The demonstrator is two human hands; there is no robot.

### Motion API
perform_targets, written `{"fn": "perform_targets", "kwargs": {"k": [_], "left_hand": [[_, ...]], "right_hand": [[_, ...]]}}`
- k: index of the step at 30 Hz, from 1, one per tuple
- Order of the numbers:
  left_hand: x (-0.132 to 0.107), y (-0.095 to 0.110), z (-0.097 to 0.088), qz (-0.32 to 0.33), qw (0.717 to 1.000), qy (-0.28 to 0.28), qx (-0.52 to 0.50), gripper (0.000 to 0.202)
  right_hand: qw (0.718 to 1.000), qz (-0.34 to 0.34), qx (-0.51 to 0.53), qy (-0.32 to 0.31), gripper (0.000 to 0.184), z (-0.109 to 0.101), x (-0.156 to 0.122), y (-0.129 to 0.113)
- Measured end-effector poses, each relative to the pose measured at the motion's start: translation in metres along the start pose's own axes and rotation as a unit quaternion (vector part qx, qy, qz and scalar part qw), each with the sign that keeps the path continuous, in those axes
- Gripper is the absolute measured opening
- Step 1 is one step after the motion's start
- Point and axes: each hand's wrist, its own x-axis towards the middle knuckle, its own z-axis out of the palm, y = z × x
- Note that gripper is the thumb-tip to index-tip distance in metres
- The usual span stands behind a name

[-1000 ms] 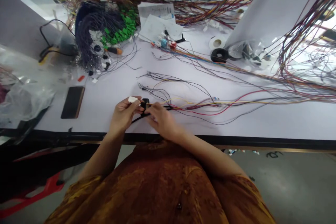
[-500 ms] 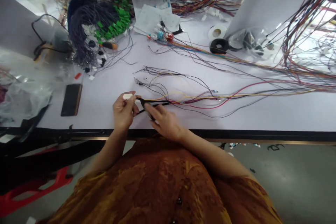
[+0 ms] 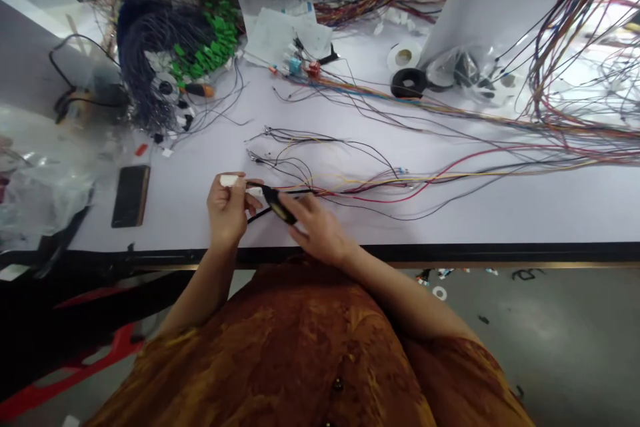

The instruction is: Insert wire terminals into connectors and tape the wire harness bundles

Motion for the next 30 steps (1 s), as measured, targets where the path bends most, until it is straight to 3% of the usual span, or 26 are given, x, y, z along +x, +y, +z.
{"fn": "perform_targets", "kwargs": {"k": [2, 5, 7, 9, 11, 14, 18, 21, 25, 28, 30], "left_hand": [[0.001, 0.003, 0.001, -0.014, 1.0, -0.017, -0.014, 0.032], [-0.007, 0.014, 0.004, 0.01, 0.999, -0.049, 0.007, 0.031], [-0.013, 0.019, 0.005, 0.031, 0.997, -0.07, 0.028, 0.029], [-0.017, 0.018, 0.004, 0.034, 0.997, -0.068, 0.021, 0.028], [-0.015, 0.01, 0.001, 0.016, 0.999, -0.034, -0.027, 0.027], [-0.007, -0.007, -0.001, -0.028, 0.992, 0.011, -0.12, 0.029], [0.001, -0.018, 0.005, -0.05, 0.991, -0.087, -0.093, 0.034], [0.003, -0.012, 0.014, -0.006, 0.993, -0.117, -0.009, 0.025], [0.003, 0.0, 0.023, 0.013, 0.997, -0.057, 0.047, 0.029], [-0.003, 0.007, 0.025, 0.02, 0.998, -0.031, 0.051, 0.031], [-0.013, 0.011, 0.023, 0.07, 0.991, -0.06, 0.1, 0.028]], "right_hand": [[1.0, -0.016, -0.003, -0.001, 0.039, 0.006, -0.003, 0.0], [0.987, 0.105, 0.101, 0.066, 0.047, 0.014, 0.032, -0.004], [0.963, 0.204, 0.167, 0.05, 0.049, 0.012, 0.062, -0.005], [0.929, 0.285, 0.235, 0.019, 0.041, 0.005, 0.08, -0.005], [0.899, 0.316, 0.302, 0.033, 0.036, -0.003, 0.083, -0.002], [0.893, 0.277, 0.348, 0.072, 0.04, -0.012, 0.07, 0.007], [0.909, 0.238, 0.337, 0.066, 0.04, -0.017, 0.055, 0.015], [0.942, 0.207, 0.255, 0.066, 0.043, -0.017, 0.045, 0.013], [0.994, 0.08, 0.03, 0.07, 0.058, -0.011, 0.008, 0.006], [0.997, -0.02, -0.08, -0.002, 0.045, -0.005, -0.01, 0.003], [0.999, -0.001, -0.042, 0.017, 0.039, -0.003, -0.001, 0.001]]}}
